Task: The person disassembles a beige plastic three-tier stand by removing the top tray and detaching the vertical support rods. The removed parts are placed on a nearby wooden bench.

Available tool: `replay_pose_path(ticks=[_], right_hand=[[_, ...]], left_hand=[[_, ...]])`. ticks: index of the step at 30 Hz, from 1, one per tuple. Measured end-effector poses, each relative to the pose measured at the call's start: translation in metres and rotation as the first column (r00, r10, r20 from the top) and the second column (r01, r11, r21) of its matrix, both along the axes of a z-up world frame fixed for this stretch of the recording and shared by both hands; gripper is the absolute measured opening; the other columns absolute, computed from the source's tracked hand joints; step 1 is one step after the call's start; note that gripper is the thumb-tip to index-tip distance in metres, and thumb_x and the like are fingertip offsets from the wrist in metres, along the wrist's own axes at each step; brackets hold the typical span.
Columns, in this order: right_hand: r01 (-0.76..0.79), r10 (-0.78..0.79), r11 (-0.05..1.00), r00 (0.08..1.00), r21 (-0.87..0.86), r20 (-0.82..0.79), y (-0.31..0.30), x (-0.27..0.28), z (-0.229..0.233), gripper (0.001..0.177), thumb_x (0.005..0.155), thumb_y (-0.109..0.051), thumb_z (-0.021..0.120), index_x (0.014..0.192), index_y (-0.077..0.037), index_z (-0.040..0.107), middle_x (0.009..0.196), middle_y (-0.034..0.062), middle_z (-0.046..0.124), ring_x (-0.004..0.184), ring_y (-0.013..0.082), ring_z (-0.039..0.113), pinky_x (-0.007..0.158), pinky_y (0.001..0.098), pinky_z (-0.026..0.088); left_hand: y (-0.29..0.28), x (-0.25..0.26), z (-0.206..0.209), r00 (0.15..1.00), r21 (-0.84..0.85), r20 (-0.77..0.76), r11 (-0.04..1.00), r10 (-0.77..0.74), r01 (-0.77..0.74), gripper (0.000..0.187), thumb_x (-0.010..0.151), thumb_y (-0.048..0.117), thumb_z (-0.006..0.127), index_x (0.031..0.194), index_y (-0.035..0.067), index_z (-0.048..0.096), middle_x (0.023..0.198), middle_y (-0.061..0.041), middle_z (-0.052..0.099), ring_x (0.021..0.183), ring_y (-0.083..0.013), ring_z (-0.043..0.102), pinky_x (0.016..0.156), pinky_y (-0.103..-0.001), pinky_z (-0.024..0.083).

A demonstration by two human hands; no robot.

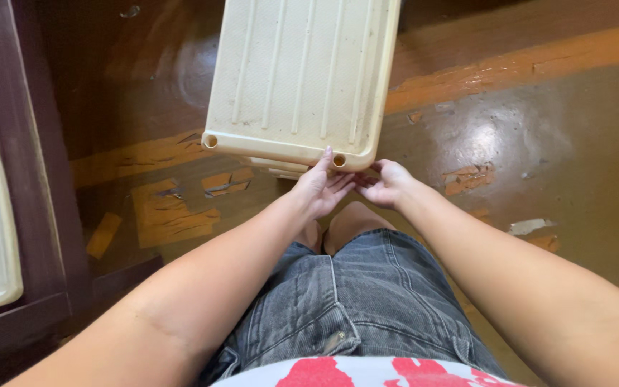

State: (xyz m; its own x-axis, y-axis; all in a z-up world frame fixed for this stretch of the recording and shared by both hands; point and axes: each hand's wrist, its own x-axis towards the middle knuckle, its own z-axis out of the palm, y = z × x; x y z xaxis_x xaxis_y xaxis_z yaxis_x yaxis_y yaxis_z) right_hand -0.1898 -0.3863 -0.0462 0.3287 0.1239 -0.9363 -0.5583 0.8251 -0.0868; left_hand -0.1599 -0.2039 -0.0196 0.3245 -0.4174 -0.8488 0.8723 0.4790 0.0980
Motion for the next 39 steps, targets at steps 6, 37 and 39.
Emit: replay_pose_path(ticks=[6, 37, 39], right_hand=[[-0.147, 0.117, 0.973, 0.979, 0.180, 0.169, -0.001, 0.011, -0.002, 0.037, 0.106, -0.024, 0.045, 0.131, -0.002, 0.061, 0.135, 0.0181, 0.061, 0.125, 0.0273, 0.058, 0.111, 0.0417, 0.048], [-0.132, 0.095, 0.984, 0.958, 0.119, 0.270, 0.073, 0.038, 0.002, 0.037, 0.100, -0.029, 0.057, 0.125, -0.002, 0.062, 0.121, 0.0169, 0.071, 0.104, 0.0256, 0.073, 0.092, 0.0390, 0.062], [-0.244, 0.263, 0.965, 0.900, -0.099, 0.348, 0.074, 0.035, 0.018, 0.037, 0.101, -0.029, 0.051, 0.126, -0.004, 0.062, 0.121, 0.0140, 0.071, 0.104, 0.0245, 0.072, 0.091, 0.0393, 0.062]], left_hand=[[0.006, -0.001, 0.015, 1.000, -0.037, -0.003, 0.999, 0.017, -0.017, 0.076, 0.086, 0.051, 0.072, 0.143, 0.009, 0.044, 0.122, -0.015, 0.055, 0.120, -0.0309, 0.058, 0.112, -0.051, 0.048], [0.037, 0.014, 0.050, 0.986, -0.077, 0.165, 0.997, -0.014, 0.027, 0.063, 0.098, 0.048, 0.056, 0.138, 0.000, 0.045, 0.127, -0.022, 0.060, 0.117, -0.0327, 0.063, 0.096, -0.048, 0.058], [0.038, 0.022, 0.057, 0.980, -0.061, 0.198, 0.998, -0.018, 0.030, 0.062, 0.099, 0.047, 0.056, 0.138, 0.000, 0.046, 0.126, -0.023, 0.060, 0.116, -0.0328, 0.064, 0.097, -0.046, 0.059]])
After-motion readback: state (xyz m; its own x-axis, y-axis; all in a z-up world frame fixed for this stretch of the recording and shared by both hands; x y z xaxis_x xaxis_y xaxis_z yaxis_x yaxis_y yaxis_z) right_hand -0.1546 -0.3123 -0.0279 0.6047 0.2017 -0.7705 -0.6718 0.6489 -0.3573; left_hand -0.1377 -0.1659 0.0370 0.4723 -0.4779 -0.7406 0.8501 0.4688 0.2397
